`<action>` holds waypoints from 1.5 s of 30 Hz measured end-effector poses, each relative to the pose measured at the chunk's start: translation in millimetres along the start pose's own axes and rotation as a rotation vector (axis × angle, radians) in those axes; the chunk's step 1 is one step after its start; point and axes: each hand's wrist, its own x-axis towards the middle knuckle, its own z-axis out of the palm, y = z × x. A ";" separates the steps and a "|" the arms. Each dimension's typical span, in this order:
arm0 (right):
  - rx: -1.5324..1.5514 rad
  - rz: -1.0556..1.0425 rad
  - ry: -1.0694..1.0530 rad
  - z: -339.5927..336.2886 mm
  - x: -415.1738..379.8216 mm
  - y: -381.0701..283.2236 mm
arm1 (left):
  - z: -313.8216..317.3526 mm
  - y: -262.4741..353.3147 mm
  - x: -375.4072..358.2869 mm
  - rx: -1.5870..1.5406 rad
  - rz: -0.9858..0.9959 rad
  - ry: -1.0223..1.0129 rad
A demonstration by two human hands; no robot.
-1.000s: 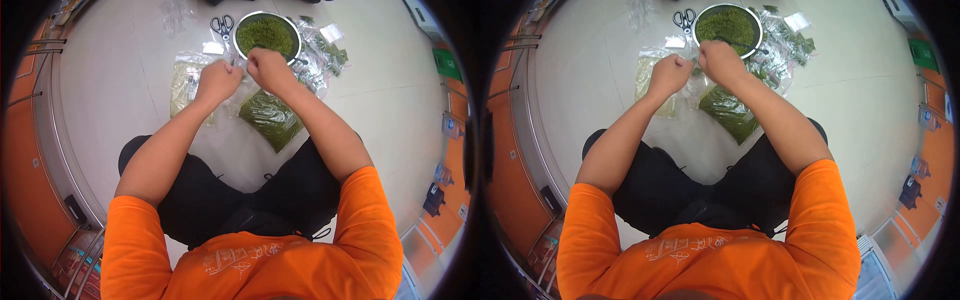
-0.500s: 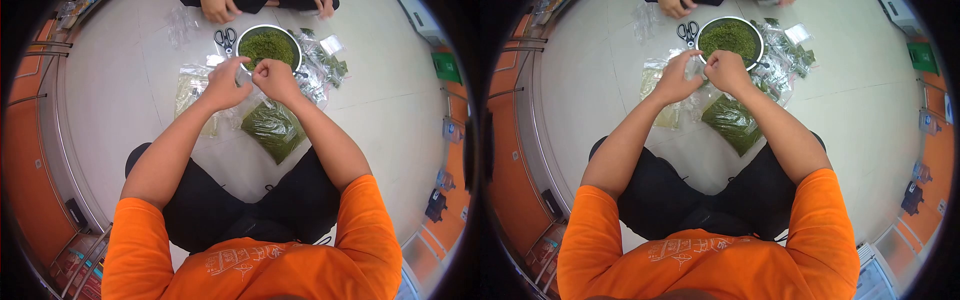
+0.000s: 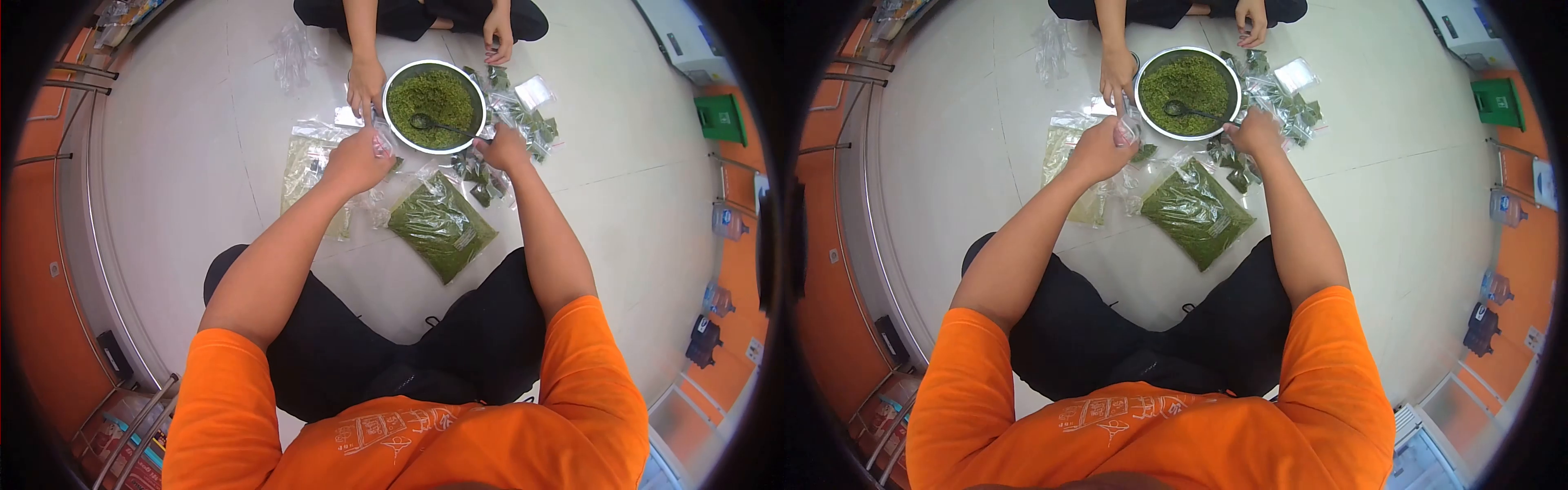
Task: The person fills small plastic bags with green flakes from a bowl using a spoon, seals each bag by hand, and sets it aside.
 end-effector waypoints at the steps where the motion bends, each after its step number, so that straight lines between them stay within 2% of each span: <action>1: 0.038 0.015 -0.072 25.1 18.0 18.4 | -1.0 -1.7 1.3 -0.012 -0.017 0.007; 2: 0.075 0.028 -0.143 45.1 29.6 31.8 | -3.1 -1.9 2.3 -0.009 -0.025 0.010; 3: 0.116 0.024 -0.043 46.5 27.0 30.1 | -6.4 -1.6 1.9 -0.006 -0.035 0.013; 6: 0.534 0.141 -0.131 37.1 31.2 23.4 | -14.0 2.1 -1.0 -0.011 -0.059 0.047; 7: 0.569 0.100 0.064 36.8 28.5 13.3 | -15.6 3.9 -2.5 -0.017 -0.065 0.063; 11: 1.141 0.012 0.021 29.7 27.7 -27.7 | -18.4 4.4 -7.0 -0.060 -0.102 0.075; 14: 1.015 -0.127 0.071 31.2 26.2 -46.1 | -23.8 1.1 -12.3 -0.078 -0.126 0.020; 15: 1.063 -0.153 0.137 34.5 23.6 -54.3 | -24.7 -1.1 -13.8 -0.087 -0.128 0.010; 18: 1.188 -0.100 0.027 32.0 22.6 -63.4 | -27.2 -6.7 -17.8 -0.097 -0.120 0.017; 21: 1.179 -0.037 -0.011 26.6 25.5 -70.4 | -28.0 -12.4 -20.9 -0.100 -0.096 0.042; 24: 0.903 -0.116 0.001 9.8 23.4 -73.4 | -26.8 -16.6 -22.0 -0.104 -0.087 0.053; 27: 0.743 -0.270 0.151 -2.6 17.7 -77.9 | -28.4 -20.9 -24.2 -0.108 -0.080 0.059; 30: 0.606 -0.560 0.154 19.6 18.5 -68.6 | -27.1 -22.1 -24.4 -0.095 -0.074 0.063; 31: 0.547 -0.592 0.043 19.3 18.6 -67.3 | -27.3 -22.5 -23.4 -0.085 -0.073 0.066; 34: 0.473 -0.514 0.006 -1.8 12.2 -74.2 | -28.1 -20.5 -22.6 -0.097 -0.076 0.038; 37: 0.523 -0.605 0.119 3.8 10.8 -74.8 | -30.6 -13.3 -22.1 -0.070 -0.126 -0.026; 40: 0.448 -0.639 -0.026 5.2 7.7 -72.6 | -31.8 -8.4 -27.0 -0.097 -0.125 -0.013; 41: 0.459 -0.591 -0.043 2.1 9.1 -70.8 | -32.3 -7.6 -27.5 -0.095 -0.138 -0.027; 45: 0.509 -0.410 0.145 -10.5 8.2 -72.1 | -34.5 -6.9 -26.7 -0.104 -0.135 -0.040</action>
